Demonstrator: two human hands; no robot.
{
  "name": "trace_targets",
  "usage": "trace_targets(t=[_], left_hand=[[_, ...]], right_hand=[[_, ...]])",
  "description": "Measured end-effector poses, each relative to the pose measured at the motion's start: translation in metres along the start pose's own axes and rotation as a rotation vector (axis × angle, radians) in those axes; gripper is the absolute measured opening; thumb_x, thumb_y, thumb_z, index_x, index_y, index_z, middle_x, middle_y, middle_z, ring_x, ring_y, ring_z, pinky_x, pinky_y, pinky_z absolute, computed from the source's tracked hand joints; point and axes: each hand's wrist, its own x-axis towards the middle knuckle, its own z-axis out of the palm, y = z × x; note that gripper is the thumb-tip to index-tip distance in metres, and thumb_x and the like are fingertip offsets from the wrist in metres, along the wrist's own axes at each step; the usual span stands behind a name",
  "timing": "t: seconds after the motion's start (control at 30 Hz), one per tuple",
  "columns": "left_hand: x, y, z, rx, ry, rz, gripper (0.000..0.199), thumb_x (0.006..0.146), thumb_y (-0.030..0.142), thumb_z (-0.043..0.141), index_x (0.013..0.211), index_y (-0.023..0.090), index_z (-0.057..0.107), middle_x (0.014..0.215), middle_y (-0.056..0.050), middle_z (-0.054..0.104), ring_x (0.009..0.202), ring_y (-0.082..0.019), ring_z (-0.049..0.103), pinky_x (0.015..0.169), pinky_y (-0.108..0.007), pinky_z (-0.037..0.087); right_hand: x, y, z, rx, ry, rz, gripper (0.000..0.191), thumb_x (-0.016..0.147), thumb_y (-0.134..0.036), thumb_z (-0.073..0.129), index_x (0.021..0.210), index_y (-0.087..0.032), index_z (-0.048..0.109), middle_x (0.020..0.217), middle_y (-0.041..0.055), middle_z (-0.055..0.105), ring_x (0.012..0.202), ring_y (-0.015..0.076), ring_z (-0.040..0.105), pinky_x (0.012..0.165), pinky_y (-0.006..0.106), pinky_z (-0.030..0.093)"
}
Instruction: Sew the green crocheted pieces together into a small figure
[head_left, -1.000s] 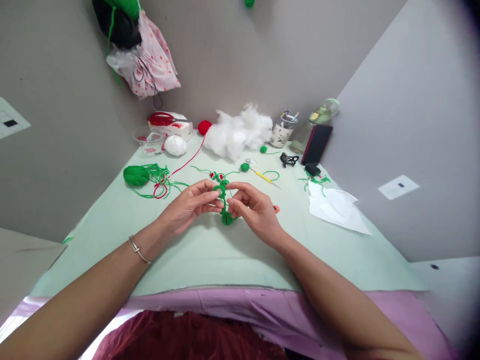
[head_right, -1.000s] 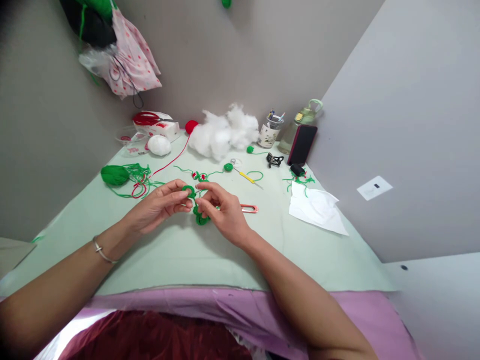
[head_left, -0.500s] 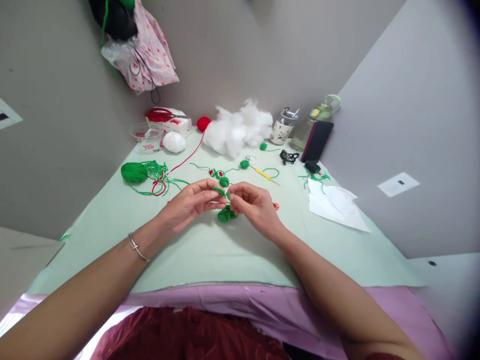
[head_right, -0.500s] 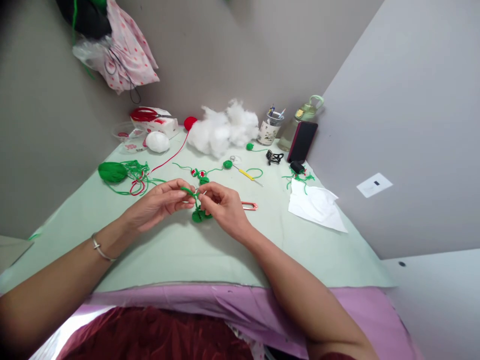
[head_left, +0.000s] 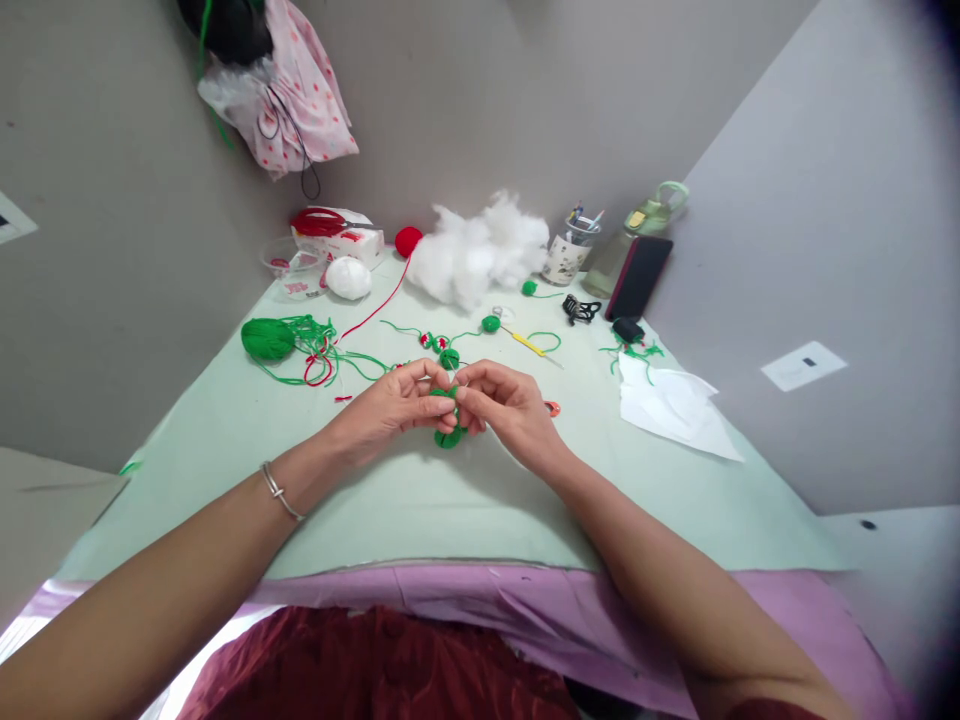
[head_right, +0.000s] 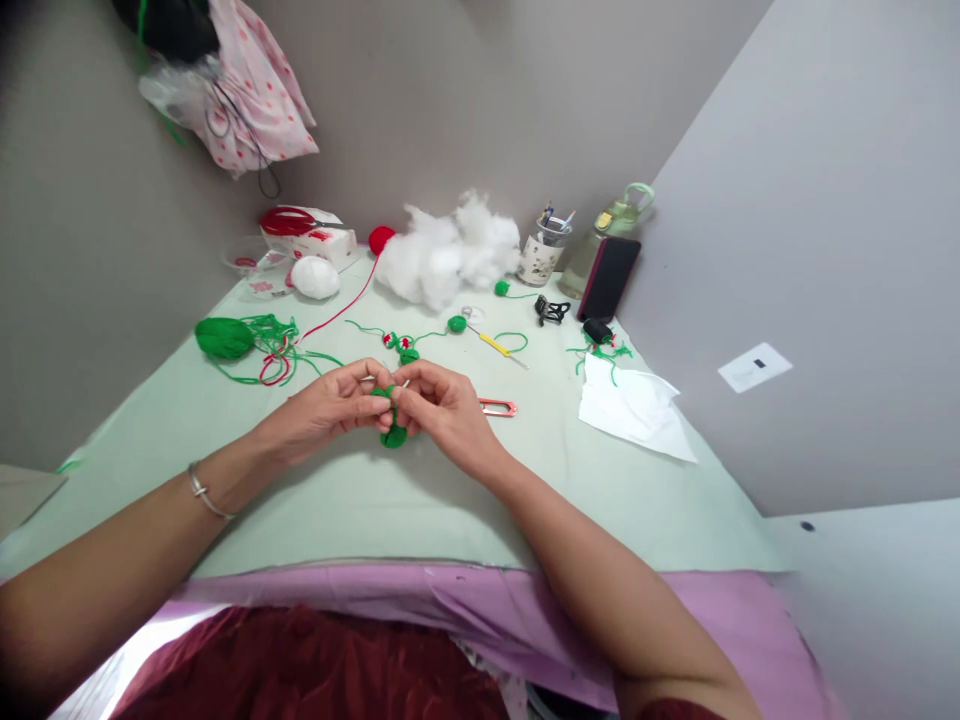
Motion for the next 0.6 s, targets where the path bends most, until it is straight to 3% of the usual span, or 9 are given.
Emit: trace_targets(t=[0.3,0.6], left_hand=[[0.0015,0.001,-0.0029,-0.013,-0.014,-0.028,0.022,0.08,0.028,0.079,0.093,0.017,0.066,0.075,-0.001,0.071,0.067,-0.012,0.066,0.07,-0.025,0.053],[0.0013,-0.003,-0.0043,-0.017,-0.045,-0.053,0.021,0.084,0.034,0.074,0.091,0.014,0.071,0.076,-0.003,0.069,0.068,-0.012,0.065,0.07,-0.025,0.054]], right_hand=[[0.0052,0.003,-0.0039,0.155,0.002,0.046,0.024,0.08,-0.04,0.076,0.089,-0.019,0.068,0.058,-0.0035,0.064,0.049,0.01,0.056,0.049,0.023,0.047],[0.0017,0.0025,-0.0034,0.022,-0.003,-0.028,0.02,0.086,-0.038,0.072,0.095,-0.02,0.07,0.06,-0.0039,0.062,0.052,0.0104,0.06,0.051,0.022,0.049]])
